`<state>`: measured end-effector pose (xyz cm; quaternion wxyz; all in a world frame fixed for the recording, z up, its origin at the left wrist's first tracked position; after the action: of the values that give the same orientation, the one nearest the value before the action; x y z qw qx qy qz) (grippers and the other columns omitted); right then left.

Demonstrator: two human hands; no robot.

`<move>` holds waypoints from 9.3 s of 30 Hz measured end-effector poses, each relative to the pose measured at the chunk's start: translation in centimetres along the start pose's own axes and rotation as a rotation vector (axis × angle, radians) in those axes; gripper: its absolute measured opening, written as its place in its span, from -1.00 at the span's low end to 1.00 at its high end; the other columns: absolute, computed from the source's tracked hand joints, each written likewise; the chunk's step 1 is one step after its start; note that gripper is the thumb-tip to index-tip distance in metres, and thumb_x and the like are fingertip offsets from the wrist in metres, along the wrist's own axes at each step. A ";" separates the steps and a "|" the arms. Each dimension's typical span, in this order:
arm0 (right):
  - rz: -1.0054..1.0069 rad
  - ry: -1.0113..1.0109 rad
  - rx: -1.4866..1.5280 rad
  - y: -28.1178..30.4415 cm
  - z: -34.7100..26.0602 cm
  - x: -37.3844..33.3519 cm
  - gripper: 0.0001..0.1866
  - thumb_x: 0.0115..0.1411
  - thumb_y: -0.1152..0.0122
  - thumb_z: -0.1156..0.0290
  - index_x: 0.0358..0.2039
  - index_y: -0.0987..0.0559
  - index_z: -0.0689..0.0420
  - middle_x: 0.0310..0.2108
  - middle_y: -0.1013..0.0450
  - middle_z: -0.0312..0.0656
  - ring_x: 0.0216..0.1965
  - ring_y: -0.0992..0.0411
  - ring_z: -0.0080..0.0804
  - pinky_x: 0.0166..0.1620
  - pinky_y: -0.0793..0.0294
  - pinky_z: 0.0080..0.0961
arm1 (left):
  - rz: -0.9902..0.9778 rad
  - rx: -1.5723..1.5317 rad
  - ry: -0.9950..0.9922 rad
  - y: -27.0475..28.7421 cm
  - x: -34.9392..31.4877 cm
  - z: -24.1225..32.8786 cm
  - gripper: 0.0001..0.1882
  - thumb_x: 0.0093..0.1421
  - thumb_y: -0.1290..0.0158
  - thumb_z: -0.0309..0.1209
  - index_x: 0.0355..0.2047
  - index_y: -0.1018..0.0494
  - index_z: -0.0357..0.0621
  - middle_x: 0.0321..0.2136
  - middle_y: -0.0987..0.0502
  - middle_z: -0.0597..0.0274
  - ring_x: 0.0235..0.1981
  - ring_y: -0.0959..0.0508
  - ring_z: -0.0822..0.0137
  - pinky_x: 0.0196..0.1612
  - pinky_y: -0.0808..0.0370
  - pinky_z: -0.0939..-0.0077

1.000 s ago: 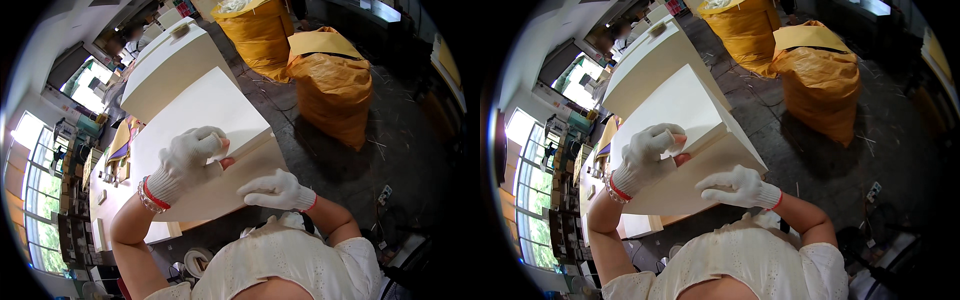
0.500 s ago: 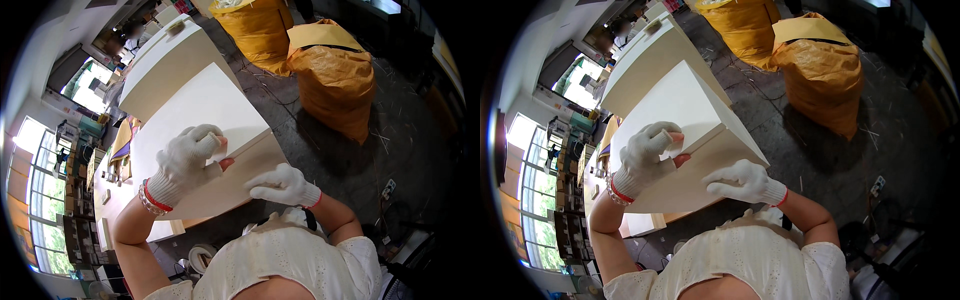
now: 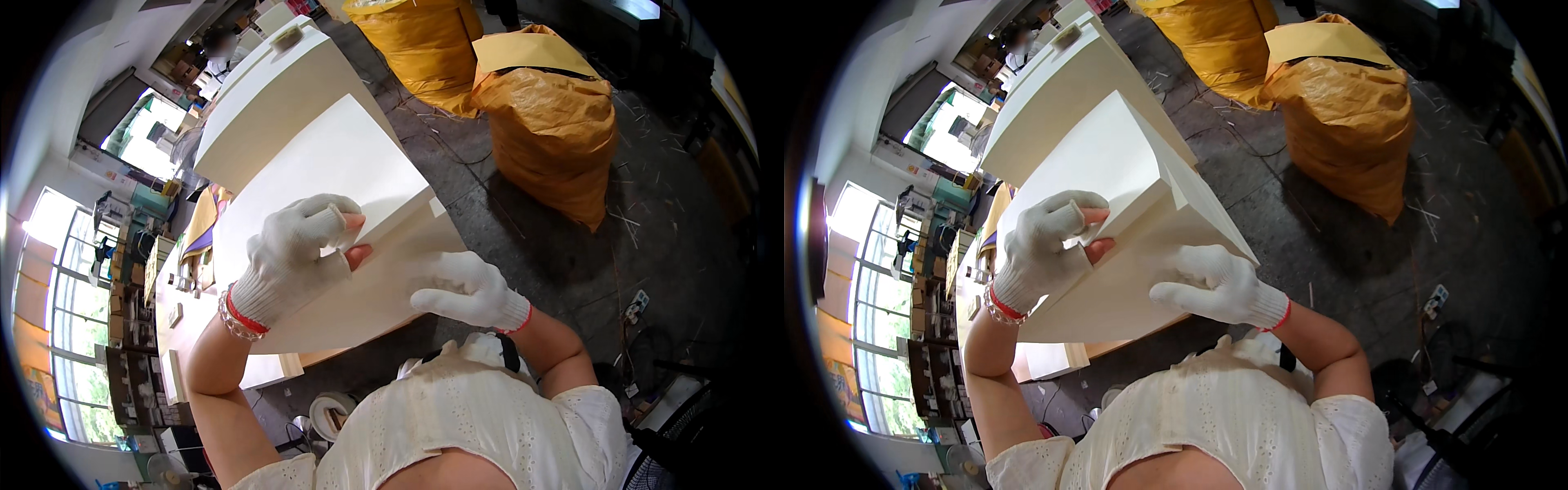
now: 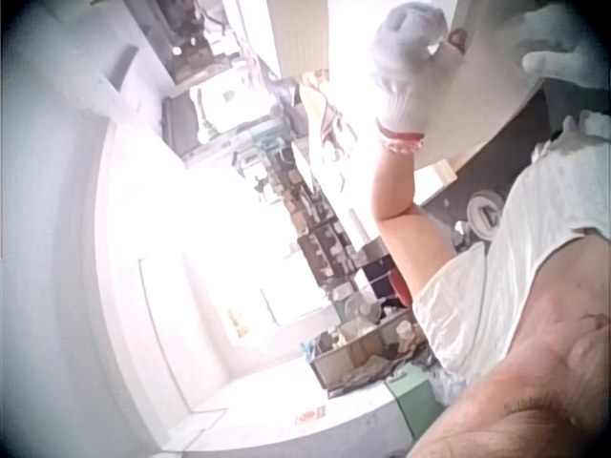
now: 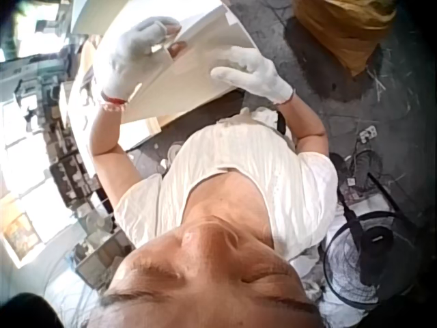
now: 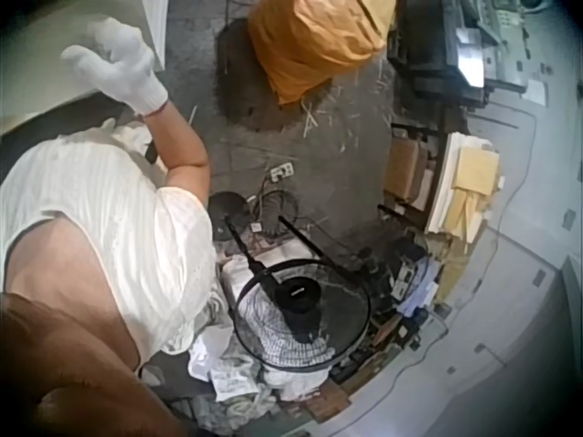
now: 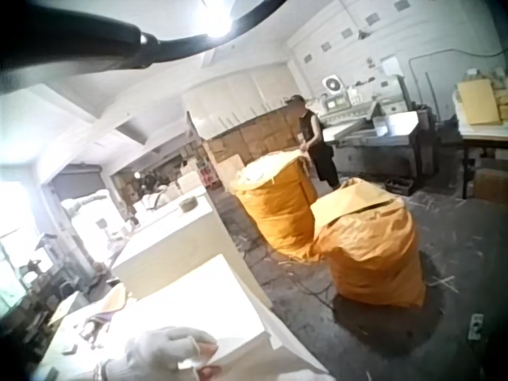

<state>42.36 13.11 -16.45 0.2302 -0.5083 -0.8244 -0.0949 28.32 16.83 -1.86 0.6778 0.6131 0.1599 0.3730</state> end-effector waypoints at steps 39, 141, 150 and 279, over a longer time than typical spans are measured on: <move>0.013 -0.262 0.179 -1.5 -1.9 1.1 -0.37 0.18 -0.24 0.45 0.22 -0.28 0.38 -0.08 -0.51 -0.09 -0.08 -0.47 -0.50 -0.01 -0.45 -0.54 | 0.015 -0.062 -0.011 -0.2 -0.3 -1.0 -0.71 -0.09 -0.39 -0.45 -0.34 -0.57 -0.17 -0.27 -0.62 0.13 -0.37 -0.64 0.26 -0.35 -0.56 0.50; -0.615 -0.949 -0.779 -49.8 29.8 11.2 -0.06 0.14 -0.05 -0.22 0.30 -0.09 0.22 0.17 -0.33 0.15 0.20 -0.31 0.01 0.21 -0.25 -0.20 | 0.380 -0.328 1.531 -6.5 -64.9 -54.9 -0.56 0.18 0.03 -0.04 -0.12 -0.47 -0.11 -0.18 -0.58 -0.03 -0.09 -0.54 -0.03 -0.02 -0.41 0.21; -0.633 -0.985 -0.846 -50.1 29.5 10.8 0.08 0.12 0.00 -0.33 0.38 0.07 0.20 0.20 -0.30 0.15 0.18 -0.33 0.04 0.18 -0.30 -0.18 | 0.365 -0.333 1.507 -6.9 -64.4 -54.6 -0.46 0.19 0.04 0.01 0.03 -0.43 -0.07 -0.09 -0.57 -0.03 0.00 -0.51 -0.02 0.05 -0.39 0.23; -0.121 -0.384 -0.395 -6.6 6.6 0.3 -0.72 0.27 -0.11 0.29 -0.15 -0.65 0.16 -0.24 -0.60 -0.09 -0.20 -0.56 -0.32 -0.07 -0.47 -0.48 | 0.125 -0.636 0.680 7.5 -8.1 -23.3 -0.87 0.27 0.04 -0.36 -0.26 -0.43 -0.12 -0.57 -0.43 0.39 -0.61 -0.45 0.56 -0.56 -0.42 0.69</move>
<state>34.55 12.82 -21.54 -0.0396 -0.5018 -0.8474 -0.1692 4.88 27.50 -1.27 0.7175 0.2265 0.2134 0.6231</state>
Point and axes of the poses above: each hand's wrist, its own x-axis towards the middle knuckle, its own y-axis out of the back of the hand, z = x × y, the point moved 6 cm from there along x, towards the middle knuckle
